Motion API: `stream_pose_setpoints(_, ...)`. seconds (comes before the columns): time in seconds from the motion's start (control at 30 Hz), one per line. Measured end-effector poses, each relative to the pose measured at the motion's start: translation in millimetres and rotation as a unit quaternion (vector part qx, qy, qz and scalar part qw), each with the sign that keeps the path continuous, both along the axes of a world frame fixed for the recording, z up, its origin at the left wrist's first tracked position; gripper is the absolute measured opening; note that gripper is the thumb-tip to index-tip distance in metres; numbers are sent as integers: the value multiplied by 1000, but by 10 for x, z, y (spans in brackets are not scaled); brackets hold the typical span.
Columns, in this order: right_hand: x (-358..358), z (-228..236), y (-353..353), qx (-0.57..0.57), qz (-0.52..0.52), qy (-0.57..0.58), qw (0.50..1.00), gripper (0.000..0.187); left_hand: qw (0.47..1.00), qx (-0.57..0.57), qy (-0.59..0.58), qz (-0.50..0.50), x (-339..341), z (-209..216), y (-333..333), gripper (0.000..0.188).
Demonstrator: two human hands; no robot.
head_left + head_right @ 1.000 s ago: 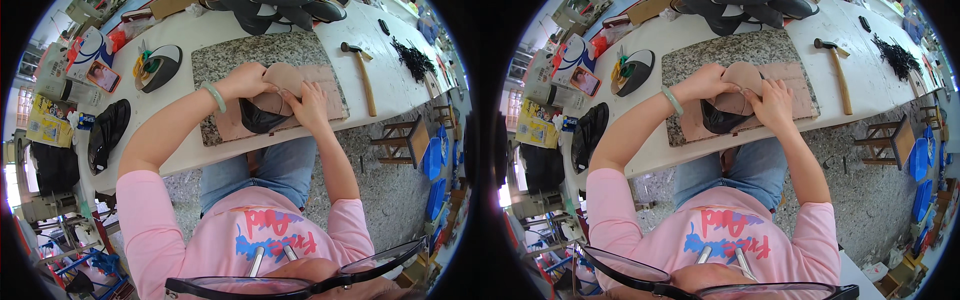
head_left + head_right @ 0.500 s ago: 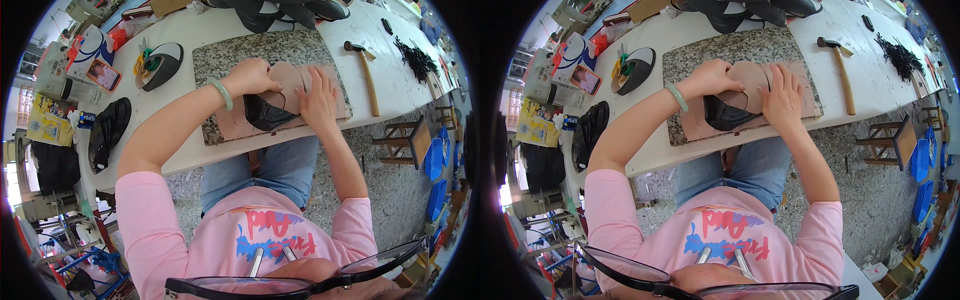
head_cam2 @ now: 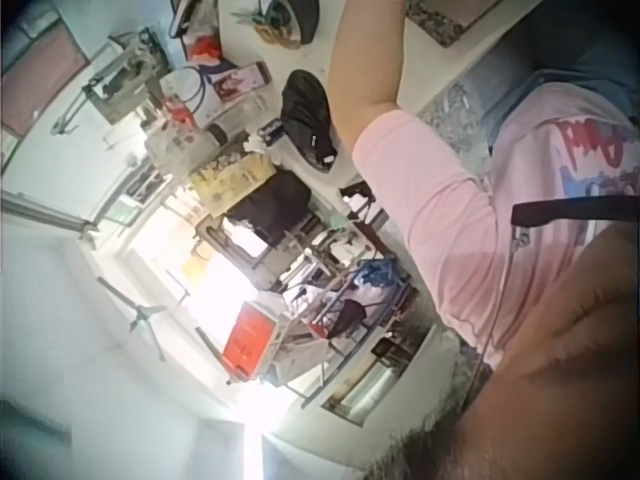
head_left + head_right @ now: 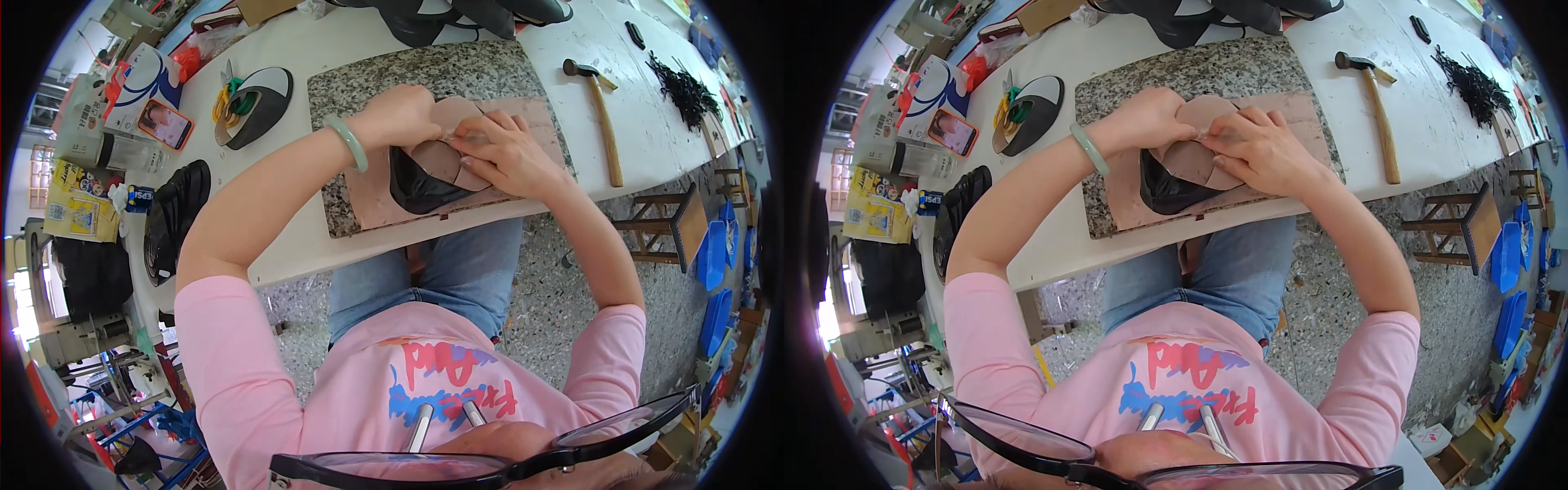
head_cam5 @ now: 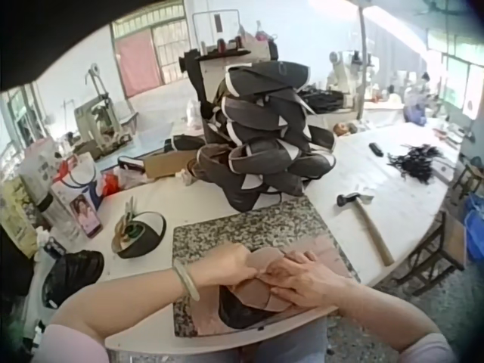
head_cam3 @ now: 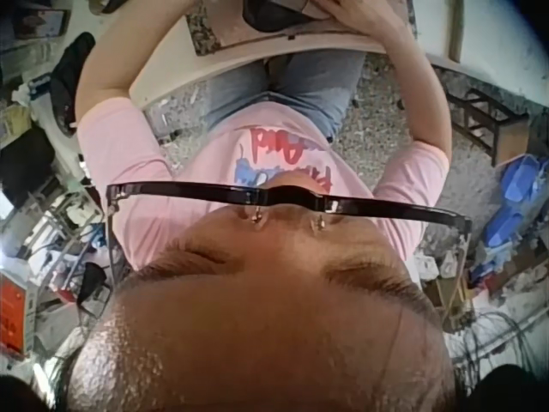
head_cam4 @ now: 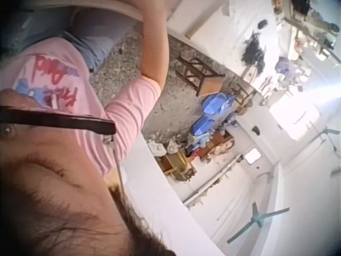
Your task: Applying adhesive to shoe components and folding the edges during assembly.
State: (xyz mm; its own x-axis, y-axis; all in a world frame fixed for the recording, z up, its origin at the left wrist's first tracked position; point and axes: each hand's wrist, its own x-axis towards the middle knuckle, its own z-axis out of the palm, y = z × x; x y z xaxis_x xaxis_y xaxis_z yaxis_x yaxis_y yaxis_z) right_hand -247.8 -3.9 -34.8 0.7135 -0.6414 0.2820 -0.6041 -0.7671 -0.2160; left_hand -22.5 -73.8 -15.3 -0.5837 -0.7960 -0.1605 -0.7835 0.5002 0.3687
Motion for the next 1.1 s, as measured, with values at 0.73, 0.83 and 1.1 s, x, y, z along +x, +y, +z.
stream_pose_setpoints(0.73, 292, 14, 135, 117, -157, -103, 975, 44, 981, -31, -37, -186, 21, 155, 260, 27)
stream_pose_setpoints(0.83, 295, -57, 162, 119, -174, -119, 970, 32, 984, 45, -76, -156, 22, 279, 247, 28)
stream_pose_setpoints(1.1, 404, 171, 259, 129, -188, -66, 972, 25, 976, -49, 109, -181, 39, 1, 292, 39)
